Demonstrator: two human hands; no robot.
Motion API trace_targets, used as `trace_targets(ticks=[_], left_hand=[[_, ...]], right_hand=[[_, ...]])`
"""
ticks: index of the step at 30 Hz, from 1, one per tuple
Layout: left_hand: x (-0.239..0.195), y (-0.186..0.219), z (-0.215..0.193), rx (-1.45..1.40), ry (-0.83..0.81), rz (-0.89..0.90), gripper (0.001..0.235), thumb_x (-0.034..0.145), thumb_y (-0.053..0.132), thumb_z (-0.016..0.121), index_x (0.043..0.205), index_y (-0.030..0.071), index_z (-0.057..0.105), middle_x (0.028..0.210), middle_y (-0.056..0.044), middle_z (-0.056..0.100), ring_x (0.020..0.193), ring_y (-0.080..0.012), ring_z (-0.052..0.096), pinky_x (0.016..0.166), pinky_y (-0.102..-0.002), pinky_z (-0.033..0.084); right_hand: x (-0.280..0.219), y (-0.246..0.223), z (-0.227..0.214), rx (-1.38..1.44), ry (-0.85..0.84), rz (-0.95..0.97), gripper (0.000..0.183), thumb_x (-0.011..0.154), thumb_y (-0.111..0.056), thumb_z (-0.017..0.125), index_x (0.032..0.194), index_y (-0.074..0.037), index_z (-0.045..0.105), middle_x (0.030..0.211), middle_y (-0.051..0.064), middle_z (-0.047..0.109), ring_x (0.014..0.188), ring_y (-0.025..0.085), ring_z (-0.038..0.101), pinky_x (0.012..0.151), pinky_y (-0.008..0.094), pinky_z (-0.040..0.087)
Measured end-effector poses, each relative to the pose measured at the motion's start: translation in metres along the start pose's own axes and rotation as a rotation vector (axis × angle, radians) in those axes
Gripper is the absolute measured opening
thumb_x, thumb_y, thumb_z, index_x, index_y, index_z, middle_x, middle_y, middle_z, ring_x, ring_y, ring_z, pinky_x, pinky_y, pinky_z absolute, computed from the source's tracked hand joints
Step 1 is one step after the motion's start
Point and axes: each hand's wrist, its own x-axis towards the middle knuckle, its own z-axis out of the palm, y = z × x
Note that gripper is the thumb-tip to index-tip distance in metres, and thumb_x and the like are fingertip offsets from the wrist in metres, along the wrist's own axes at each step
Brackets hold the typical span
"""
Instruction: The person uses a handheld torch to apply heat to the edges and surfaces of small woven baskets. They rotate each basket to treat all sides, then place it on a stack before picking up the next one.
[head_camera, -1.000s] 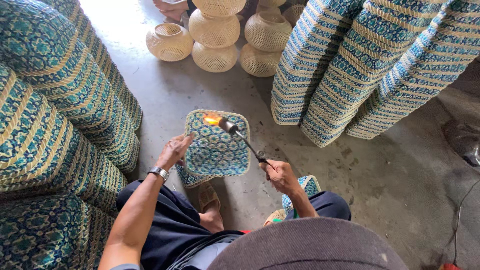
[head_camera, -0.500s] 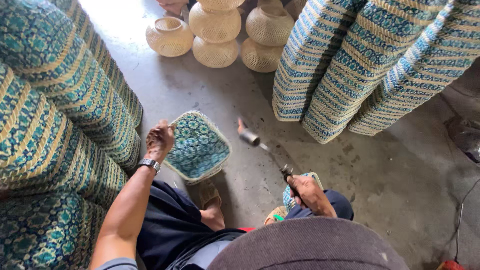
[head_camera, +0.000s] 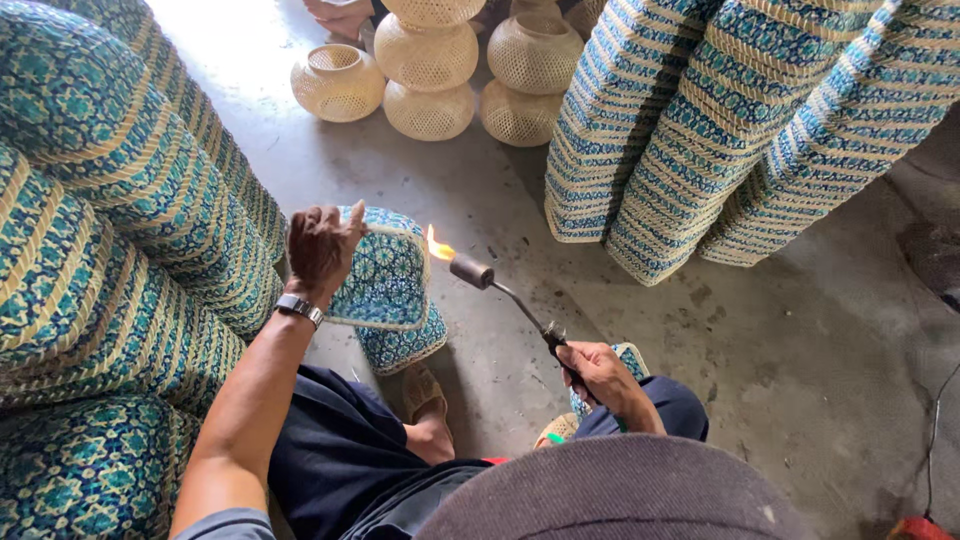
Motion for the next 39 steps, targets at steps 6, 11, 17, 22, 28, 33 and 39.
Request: trace_targets(ticks=[6, 11, 17, 22, 28, 33, 39], left_hand=[[-0.013, 0.006, 0.013, -0.059, -0.045, -0.037, 0.036, 0.102, 0.035, 0.065, 0.133, 0.017, 0.071, 0.081, -0.006, 0.070, 0.077, -0.0249, 0.067, 0.075, -0.042, 0.048], [-0.028, 0.022, 0.039, -0.109, -0.001, -0.155, 0.033, 0.098, 0.033, 0.067, 0.125, 0.014, 0.073, 0.080, -0.009, 0.072, 0.072, -0.0260, 0.068, 0.071, -0.043, 0.051], [-0.050, 0.056, 0.082, -0.965, 0.161, -0.544, 0.025, 0.102, 0.005, 0.059, 0.125, 0.012, 0.064, 0.111, -0.006, 0.072, 0.095, -0.0157, 0.067, 0.087, -0.032, 0.055], [-0.065, 0.087, 0.075, -2.060, -0.105, -1.113, 0.067, 0.088, 0.001, 0.056, 0.153, 0.010, 0.041, 0.107, -0.003, 0.069, 0.084, -0.0094, 0.066, 0.068, -0.028, 0.058], [-0.063, 0.084, 0.071, -2.083, -0.091, -1.378, 0.062, 0.092, -0.002, 0.063, 0.153, -0.003, 0.050, 0.114, -0.004, 0.072, 0.088, -0.0121, 0.070, 0.068, -0.030, 0.055], [-0.078, 0.081, 0.079, -2.183, -0.036, -1.337, 0.064, 0.091, -0.005, 0.062, 0.153, 0.003, 0.047, 0.111, -0.010, 0.073, 0.088, -0.0169, 0.071, 0.077, -0.033, 0.060], [-0.092, 0.071, 0.081, -1.949, -0.219, -1.216, 0.059, 0.091, -0.008, 0.059, 0.149, 0.001, 0.052, 0.107, -0.010, 0.073, 0.085, -0.0143, 0.069, 0.074, -0.028, 0.058]], right_hand=[[0.002, -0.008, -0.003, 0.032, -0.018, -0.026, 0.046, 0.101, -0.042, 0.054, 0.075, -0.006, 0.061, 0.055, -0.003, 0.053, 0.042, 0.006, 0.044, 0.038, 0.026, 0.034], [-0.002, -0.014, -0.009, -0.029, 0.036, 0.006, 0.046, 0.101, -0.042, 0.053, 0.075, -0.006, 0.064, 0.053, -0.002, 0.053, 0.041, 0.006, 0.045, 0.038, 0.025, 0.034], [-0.005, -0.007, -0.011, -0.049, 0.036, 0.036, 0.047, 0.103, -0.042, 0.054, 0.075, -0.005, 0.062, 0.052, -0.002, 0.051, 0.041, 0.006, 0.041, 0.038, 0.025, 0.032], [-0.008, -0.002, -0.004, -0.140, -0.037, 0.035, 0.043, 0.102, -0.040, 0.054, 0.076, -0.007, 0.063, 0.054, -0.003, 0.052, 0.043, 0.006, 0.046, 0.039, 0.025, 0.036], [0.002, -0.002, 0.005, -0.137, -0.060, 0.090, 0.029, 0.099, -0.032, 0.058, 0.084, -0.010, 0.068, 0.062, -0.005, 0.058, 0.048, 0.006, 0.049, 0.043, 0.025, 0.037], [0.008, 0.003, 0.003, -0.139, 0.004, 0.119, 0.038, 0.102, -0.033, 0.056, 0.076, -0.006, 0.061, 0.059, -0.002, 0.056, 0.046, 0.007, 0.048, 0.042, 0.026, 0.037], [0.025, 0.004, 0.008, -0.099, 0.007, 0.073, 0.036, 0.102, -0.031, 0.059, 0.076, -0.007, 0.062, 0.061, -0.003, 0.055, 0.047, 0.006, 0.045, 0.043, 0.025, 0.034]])
